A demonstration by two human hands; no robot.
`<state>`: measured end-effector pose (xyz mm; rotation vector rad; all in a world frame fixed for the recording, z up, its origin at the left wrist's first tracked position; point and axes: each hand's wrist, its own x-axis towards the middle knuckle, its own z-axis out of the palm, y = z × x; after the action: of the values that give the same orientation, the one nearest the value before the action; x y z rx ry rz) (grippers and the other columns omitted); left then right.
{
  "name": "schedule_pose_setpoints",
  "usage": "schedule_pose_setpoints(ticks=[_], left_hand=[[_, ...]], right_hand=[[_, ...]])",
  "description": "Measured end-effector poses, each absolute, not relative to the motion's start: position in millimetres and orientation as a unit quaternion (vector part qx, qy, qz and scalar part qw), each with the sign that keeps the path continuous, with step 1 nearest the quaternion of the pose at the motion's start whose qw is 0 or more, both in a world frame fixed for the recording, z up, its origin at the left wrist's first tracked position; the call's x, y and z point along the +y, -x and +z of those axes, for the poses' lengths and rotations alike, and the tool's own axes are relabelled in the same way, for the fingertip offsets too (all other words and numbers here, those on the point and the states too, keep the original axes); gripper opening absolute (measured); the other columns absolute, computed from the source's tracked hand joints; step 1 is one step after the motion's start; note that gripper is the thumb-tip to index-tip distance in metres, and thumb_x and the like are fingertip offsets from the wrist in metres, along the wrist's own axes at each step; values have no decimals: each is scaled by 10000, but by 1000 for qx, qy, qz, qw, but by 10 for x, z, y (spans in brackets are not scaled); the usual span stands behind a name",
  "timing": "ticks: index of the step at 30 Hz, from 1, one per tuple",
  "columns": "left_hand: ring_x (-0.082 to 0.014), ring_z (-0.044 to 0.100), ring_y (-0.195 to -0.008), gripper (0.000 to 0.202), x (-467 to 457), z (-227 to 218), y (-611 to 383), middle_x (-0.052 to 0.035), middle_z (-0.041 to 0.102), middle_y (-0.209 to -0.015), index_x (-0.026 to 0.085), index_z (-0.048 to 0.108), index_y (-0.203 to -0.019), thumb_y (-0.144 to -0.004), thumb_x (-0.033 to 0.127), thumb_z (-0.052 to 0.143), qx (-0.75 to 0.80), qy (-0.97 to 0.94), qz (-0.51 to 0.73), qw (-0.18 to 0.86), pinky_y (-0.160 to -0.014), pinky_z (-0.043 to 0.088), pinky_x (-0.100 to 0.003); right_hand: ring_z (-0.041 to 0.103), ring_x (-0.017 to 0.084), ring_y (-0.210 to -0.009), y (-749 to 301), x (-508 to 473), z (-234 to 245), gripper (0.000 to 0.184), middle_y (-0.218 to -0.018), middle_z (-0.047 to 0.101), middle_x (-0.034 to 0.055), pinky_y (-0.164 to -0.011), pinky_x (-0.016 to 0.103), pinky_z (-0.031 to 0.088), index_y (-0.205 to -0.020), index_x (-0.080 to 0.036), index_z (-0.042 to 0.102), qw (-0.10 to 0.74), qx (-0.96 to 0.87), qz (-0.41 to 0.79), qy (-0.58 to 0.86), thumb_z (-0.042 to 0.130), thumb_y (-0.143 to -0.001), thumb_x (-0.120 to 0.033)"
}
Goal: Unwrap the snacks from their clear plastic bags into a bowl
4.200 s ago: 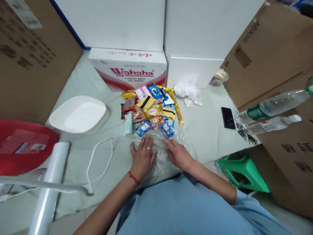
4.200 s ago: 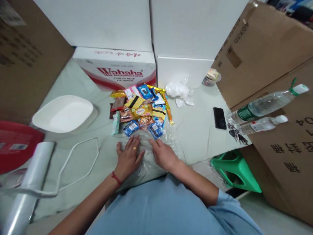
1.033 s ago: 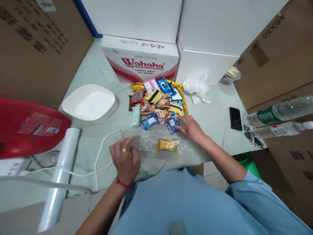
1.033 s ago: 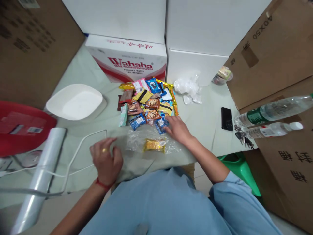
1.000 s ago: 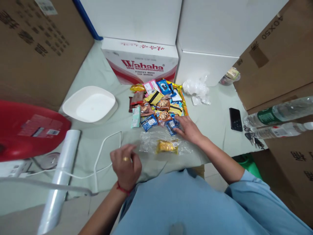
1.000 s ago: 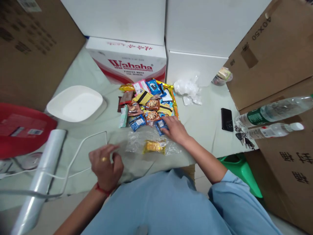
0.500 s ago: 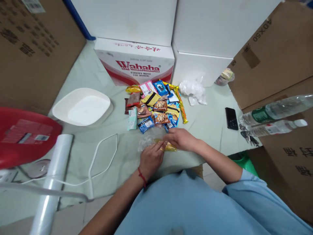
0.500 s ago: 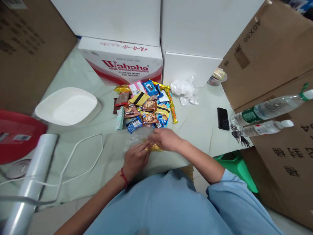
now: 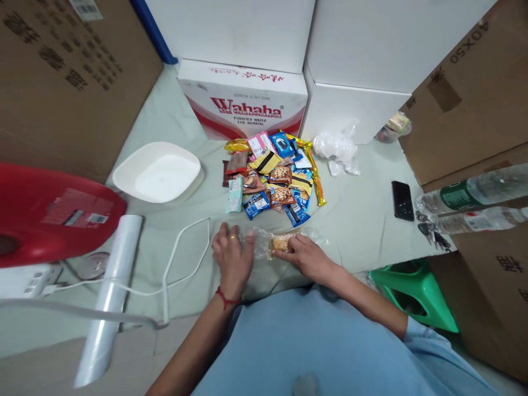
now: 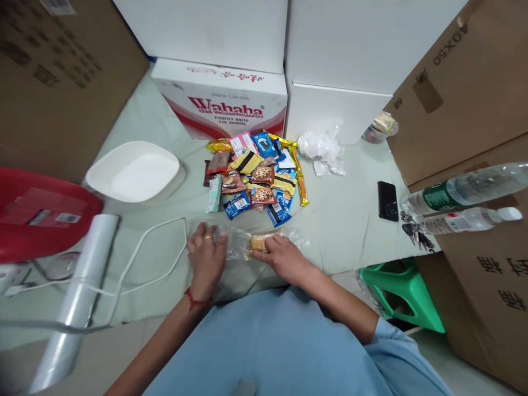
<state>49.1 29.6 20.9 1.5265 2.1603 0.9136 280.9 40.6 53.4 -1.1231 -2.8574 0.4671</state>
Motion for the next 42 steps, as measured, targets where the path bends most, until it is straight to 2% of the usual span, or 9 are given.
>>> schedule_pose_setpoints(ticks=[3, 6, 9, 13, 16, 22, 30, 36, 42], left_hand=[[-448, 369, -1446, 349, 273, 255, -626, -244, 504, -1482, 159, 678, -979, -848, 482, 664, 749, -575, 286, 165, -1141, 335, -687], [-290, 641, -1053, 196, 206, 399, -741, -131, 670, -1076, 201, 621, -844, -876, 394, 613, 711, -568, 351, 222, -948, 538, -484], [-194, 653, -796, 134, 186, 556, -878, -38, 679, -860, 217, 630, -907, -923, 331, 562, 614, -613, 384, 316, -774, 570, -352], [-232, 657, -1193, 320, 235, 552, -1050, -104, 719, -1263, 196, 655, -1210, -942, 194, 480, 494, -736, 347, 307, -1046, 531, -436], [-276, 604, -1302, 411, 241, 407, -1107, -130, 676, -1382, 160, 665, -1267, -900, 135, 481, 476, -808, 274, 212, -1129, 471, -498], [-320, 604, -1279, 454, 133, 331, -1110, -102, 683, -1396, 195, 694, -1313, -902, 108, 524, 496, -838, 197, 110, -1049, 456, -516], [-300, 632, -1266, 472, 106, 325, -1078, -98, 681, -1398, 243, 696, -1323, -946, 76, 466, 486, -848, 192, 89, -968, 455, -498], [-325, 654, -1212, 383, 122, 345, -922, -174, 754, -1160, 159, 747, -1164, -873, 62, 520, 447, -864, 192, 126, -1055, 502, -544], [-253, 578, -1367, 470, -20, 680, -422, -97, 678, -1384, 253, 619, -1350, -922, 109, 489, 448, -820, 312, 173, -1170, 455, -526]], right_hand=[[478, 224, -917, -2816, 421, 511, 372, -947, 565, 57, -783, 325, 391, -1394, -376, 645, 16, -918, 156, 365, 516, -1062, -270], [482, 225, -932, -2806, 426, 489, 367, -955, 574, 58, -794, 325, 401, -1393, -370, 644, 21, -916, 169, 363, 514, -1064, -275], [499, 236, -988, -2812, 409, 527, 343, -1028, 611, 79, -846, 346, 438, -1361, -312, 662, 37, -912, 197, 358, 529, -1052, -247], [520, 249, -1201, -2963, 366, 654, 280, -1315, 620, 128, -1013, 401, 465, -1235, -198, 704, 100, -901, 269, 326, 541, -1010, -169], [583, 229, -1177, -3145, 374, 691, 339, -1260, 670, 103, -1031, 410, 491, -1230, -217, 694, 180, -854, 301, 383, 479, -989, -111], [479, 363, -1265, -3381, 480, 536, 343, -1385, 570, 192, -1036, 539, 468, -1216, -172, 694, 136, -743, 165, 634, 717, -885, -261], [604, 178, -818, -3037, 658, 894, 59, -884, 656, 26, -744, 274, 441, -932, -214, 645, 137, -760, 264, 578, 593, -956, -201], [584, 181, -835, -2292, 867, 766, 132, -963, 651, 64, -710, 266, 401, -1001, -183, 664, 77, -802, 272, 526, 534, -987, -166], [547, 212, -909, -2296, 705, 600, 128, -1024, 595, 91, -811, 316, 452, -1006, -172, 640, 120, -846, 251, 455, 534, -1019, -243]])
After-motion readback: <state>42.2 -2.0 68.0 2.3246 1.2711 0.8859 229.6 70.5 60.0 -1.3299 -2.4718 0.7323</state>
